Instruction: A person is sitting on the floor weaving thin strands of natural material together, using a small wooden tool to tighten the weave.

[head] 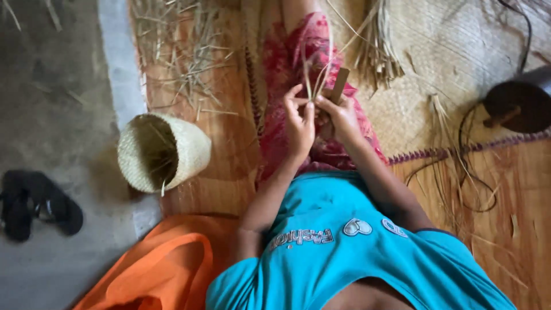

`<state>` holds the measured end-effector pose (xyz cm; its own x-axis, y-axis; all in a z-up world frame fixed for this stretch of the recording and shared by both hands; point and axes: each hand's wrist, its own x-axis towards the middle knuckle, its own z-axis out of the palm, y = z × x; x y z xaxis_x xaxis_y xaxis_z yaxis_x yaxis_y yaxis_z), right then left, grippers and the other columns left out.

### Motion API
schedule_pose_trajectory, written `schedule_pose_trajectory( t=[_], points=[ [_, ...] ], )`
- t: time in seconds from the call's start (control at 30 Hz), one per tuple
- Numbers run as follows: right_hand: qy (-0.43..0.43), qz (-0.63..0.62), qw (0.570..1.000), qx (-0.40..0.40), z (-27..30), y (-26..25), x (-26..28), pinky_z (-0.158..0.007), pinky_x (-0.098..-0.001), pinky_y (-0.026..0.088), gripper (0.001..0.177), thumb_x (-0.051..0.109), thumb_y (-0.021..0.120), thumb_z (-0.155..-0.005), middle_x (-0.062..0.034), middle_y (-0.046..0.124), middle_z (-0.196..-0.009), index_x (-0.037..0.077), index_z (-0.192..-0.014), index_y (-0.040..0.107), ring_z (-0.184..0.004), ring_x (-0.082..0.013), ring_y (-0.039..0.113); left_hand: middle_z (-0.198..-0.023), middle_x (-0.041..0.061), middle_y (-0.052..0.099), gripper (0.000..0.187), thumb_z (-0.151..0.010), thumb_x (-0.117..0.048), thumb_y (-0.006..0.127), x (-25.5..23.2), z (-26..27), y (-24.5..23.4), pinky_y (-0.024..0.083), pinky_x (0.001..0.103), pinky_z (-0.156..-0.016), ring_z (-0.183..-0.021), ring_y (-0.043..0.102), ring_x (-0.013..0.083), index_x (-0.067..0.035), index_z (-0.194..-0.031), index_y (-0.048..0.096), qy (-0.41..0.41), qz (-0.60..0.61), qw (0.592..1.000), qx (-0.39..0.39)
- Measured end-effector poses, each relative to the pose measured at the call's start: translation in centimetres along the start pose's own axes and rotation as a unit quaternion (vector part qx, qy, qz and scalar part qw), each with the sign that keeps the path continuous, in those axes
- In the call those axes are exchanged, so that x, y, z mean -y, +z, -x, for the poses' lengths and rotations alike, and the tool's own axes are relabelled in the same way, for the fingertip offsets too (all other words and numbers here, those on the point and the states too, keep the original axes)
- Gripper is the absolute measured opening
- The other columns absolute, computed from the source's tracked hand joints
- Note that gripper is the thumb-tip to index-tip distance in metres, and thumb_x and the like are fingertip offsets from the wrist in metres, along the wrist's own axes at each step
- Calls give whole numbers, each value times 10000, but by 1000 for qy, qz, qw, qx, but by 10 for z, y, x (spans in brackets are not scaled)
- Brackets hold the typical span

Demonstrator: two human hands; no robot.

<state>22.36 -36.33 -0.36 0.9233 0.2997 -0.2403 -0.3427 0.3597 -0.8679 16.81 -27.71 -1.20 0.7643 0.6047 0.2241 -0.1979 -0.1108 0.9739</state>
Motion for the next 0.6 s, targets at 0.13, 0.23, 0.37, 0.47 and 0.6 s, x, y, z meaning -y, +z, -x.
schedule_pose_trajectory(
  t=[0.13, 0.23, 0.37, 0.47, 0.6],
  points=[
    [-117, 125, 984, -49, 3, -8, -14, -527, -256, 460, 185, 23, 832, -865, -83, 603, -686, 0, -984, 692, -539, -117, 520, -1060, 95, 626, 485, -960, 24, 587, 19, 6, 1, 543, 404, -907, -922, 669, 222, -83, -1412, 447, -21, -10, 1000, 3],
    [-163, 248, 954, -48, 9, -9, -16, -745, -270, 501, 176, 89, 845, -889, -41, 644, -781, 79, -1049, 773, -729, -120, 582, -1018, 73, 622, 446, -958, 25, 588, 13, 5, -1, 547, 379, -875, -898, 668, 203, -106, -1362, 451, -36, -19, 999, 6],
    [-111, 263, 958, -35, 17, 0, 1, -788, -282, 541, 118, 149, 824, -895, -33, 699, -794, 121, -1006, 796, -757, -110, 628, -945, 76, 645, 387, -978, 2, 587, 4, 6, -2, 573, 363, -825, -839, 691, 225, -94, -1331, 463, 1, -46, 999, 8],
    [-126, 271, 953, -45, 10, -11, -8, -797, -311, 536, 97, 121, 834, -881, -65, 678, -779, 88, -937, 762, -775, -143, 631, -965, 102, 642, 355, -979, 19, 591, -6, 9, 1, 578, 385, -849, -852, 694, 285, -78, -1313, 518, 30, -74, 997, 5],
    [-140, 271, 951, -44, 10, -8, 4, -805, -316, 519, 35, 85, 787, -903, -74, 653, -781, 81, -909, 753, -789, -158, 617, -918, 49, 652, 301, -951, 18, 622, -16, 3, -6, 580, 369, -832, -829, 696, 250, -118, -1220, 610, 73, -141, 987, 21]
  ],
)
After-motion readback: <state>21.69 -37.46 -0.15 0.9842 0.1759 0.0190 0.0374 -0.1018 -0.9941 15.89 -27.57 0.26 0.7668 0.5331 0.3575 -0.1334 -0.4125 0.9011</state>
